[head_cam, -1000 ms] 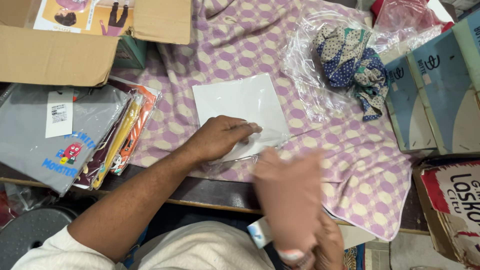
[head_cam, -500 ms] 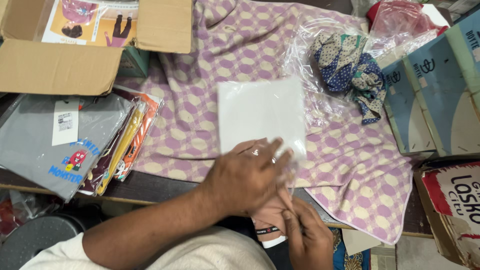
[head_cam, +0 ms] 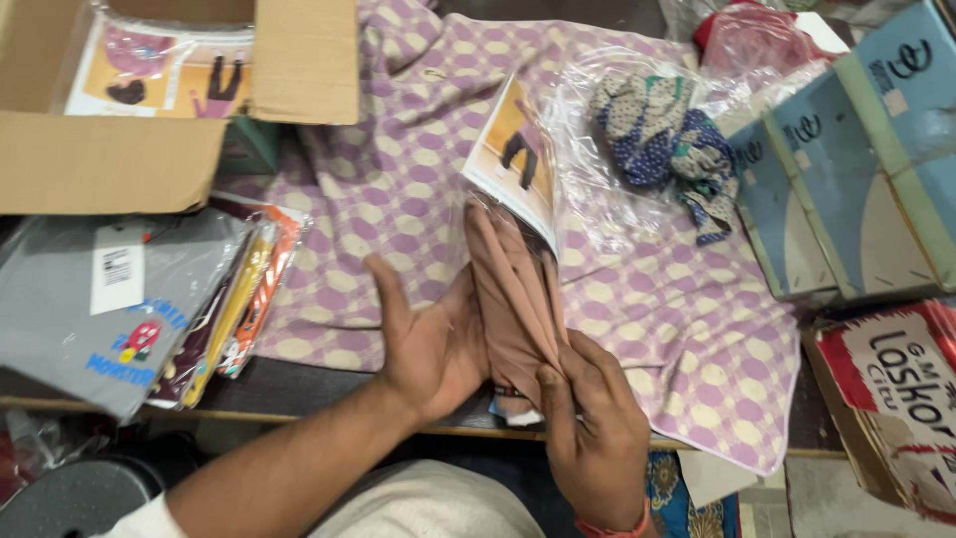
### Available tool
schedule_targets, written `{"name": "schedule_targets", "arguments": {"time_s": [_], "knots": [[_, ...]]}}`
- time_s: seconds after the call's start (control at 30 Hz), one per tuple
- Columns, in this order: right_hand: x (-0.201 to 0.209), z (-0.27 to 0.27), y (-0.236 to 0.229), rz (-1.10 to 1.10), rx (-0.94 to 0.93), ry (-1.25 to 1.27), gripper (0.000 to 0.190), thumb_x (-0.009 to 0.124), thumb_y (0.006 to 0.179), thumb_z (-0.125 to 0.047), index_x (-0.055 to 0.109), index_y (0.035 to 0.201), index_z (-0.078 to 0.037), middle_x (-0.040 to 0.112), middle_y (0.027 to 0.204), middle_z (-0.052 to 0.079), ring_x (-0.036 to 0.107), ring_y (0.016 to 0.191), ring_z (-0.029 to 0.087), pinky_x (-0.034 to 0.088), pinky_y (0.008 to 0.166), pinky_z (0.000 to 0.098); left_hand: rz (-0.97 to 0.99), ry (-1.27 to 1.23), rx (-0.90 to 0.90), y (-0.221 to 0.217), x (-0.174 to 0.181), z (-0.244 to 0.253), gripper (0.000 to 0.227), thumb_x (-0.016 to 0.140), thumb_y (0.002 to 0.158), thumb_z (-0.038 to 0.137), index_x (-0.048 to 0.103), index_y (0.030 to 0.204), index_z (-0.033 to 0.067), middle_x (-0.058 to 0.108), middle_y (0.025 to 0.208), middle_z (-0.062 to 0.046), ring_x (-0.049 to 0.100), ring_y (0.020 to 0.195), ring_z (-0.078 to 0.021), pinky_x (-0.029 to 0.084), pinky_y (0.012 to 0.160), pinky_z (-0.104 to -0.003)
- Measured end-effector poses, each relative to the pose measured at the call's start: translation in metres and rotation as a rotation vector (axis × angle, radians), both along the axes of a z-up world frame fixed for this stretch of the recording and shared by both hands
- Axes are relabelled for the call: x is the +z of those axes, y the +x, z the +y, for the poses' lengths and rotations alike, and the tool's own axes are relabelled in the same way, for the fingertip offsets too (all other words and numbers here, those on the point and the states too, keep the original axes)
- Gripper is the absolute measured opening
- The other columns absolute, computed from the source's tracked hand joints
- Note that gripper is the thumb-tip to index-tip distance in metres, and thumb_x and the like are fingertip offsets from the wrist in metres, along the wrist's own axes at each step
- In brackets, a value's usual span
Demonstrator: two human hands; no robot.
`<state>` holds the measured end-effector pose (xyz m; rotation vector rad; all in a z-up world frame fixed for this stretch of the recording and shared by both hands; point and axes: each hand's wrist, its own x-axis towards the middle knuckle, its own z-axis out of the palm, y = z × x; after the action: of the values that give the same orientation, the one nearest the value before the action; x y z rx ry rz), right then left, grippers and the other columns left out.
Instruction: The person folds a brown t-shirt on a table, places it into a clear plastic bag with a cardboard insert, and then places the packaged shirt into a cardboard box. The person also handles other packaged clothing items and a mobile phone during the process.
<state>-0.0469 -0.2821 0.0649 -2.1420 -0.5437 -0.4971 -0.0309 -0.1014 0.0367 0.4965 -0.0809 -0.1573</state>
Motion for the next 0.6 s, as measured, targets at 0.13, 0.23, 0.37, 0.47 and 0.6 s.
{"name": "schedule_targets", "arguments": {"time_s": [0.13, 0.23, 0.37, 0.47, 0.6], "knots": [[0.011, 0.02, 0.003, 0.024, 0.014, -0.024, 0.021, 0.07, 0.094, -0.005, 0.07, 0.114, 0.002, 0.071, 0.116, 0.021, 0.077, 0.092, 0.027, 0.061, 0.074, 0.0332, 0.164, -0.093, -0.042, 0.011, -0.003, 0.003, 0.132, 0.026, 0.07, 0.1, 0.024, 0.162, 0.0069, 0.046, 0.155, -0.014, 0.047, 0.142, -0.028, 0.039, 0.118, -0.05], [0.013, 0.025, 0.0, 0.062, -0.015, -0.002, 0.023, 0.069, 0.094, -0.004, 0.07, 0.116, 0.002, 0.072, 0.114, 0.02, 0.078, 0.089, 0.026, 0.061, 0.071, 0.0319, 0.177, -0.001, 0.034, 0.004, -0.011, -0.01, 0.119, 0.029, 0.08, 0.094, 0.029, 0.162, 0.0076, 0.048, 0.152, -0.012, 0.049, 0.141, -0.0259, 0.04, 0.119, -0.045], [0.015, 0.024, 0.0, 0.021, -0.017, -0.049, 0.024, 0.07, 0.093, -0.006, 0.071, 0.116, 0.002, 0.071, 0.114, 0.02, 0.077, 0.09, 0.027, 0.061, 0.072, 0.0322, 0.145, -0.051, 0.082, -0.001, -0.02, -0.016, 0.112, 0.027, 0.081, 0.091, 0.028, 0.162, 0.0131, 0.048, 0.152, -0.009, 0.049, 0.141, -0.0239, 0.04, 0.119, -0.045], [0.013, 0.024, 0.001, 0.003, -0.058, -0.122, 0.023, 0.072, 0.093, -0.007, 0.072, 0.114, 0.001, 0.072, 0.113, 0.02, 0.077, 0.088, 0.028, 0.06, 0.071, 0.0339, 0.109, 0.072, 0.121, -0.005, -0.018, -0.015, 0.112, 0.028, 0.08, 0.091, 0.024, 0.162, 0.0138, 0.045, 0.155, -0.011, 0.043, 0.146, -0.0274, 0.036, 0.122, -0.049], [0.009, 0.024, 0.005, -0.06, 0.003, -0.283, 0.026, 0.073, 0.089, -0.009, 0.07, 0.113, 0.001, 0.071, 0.112, 0.02, 0.073, 0.091, 0.035, 0.059, 0.076, 0.04, 0.014, 0.553, 0.601, -0.008, 0.006, 0.007, 0.109, 0.037, 0.088, 0.088, 0.011, 0.162, 0.0125, 0.023, 0.167, -0.011, 0.024, 0.158, -0.0314, 0.022, 0.129, -0.049]]}}
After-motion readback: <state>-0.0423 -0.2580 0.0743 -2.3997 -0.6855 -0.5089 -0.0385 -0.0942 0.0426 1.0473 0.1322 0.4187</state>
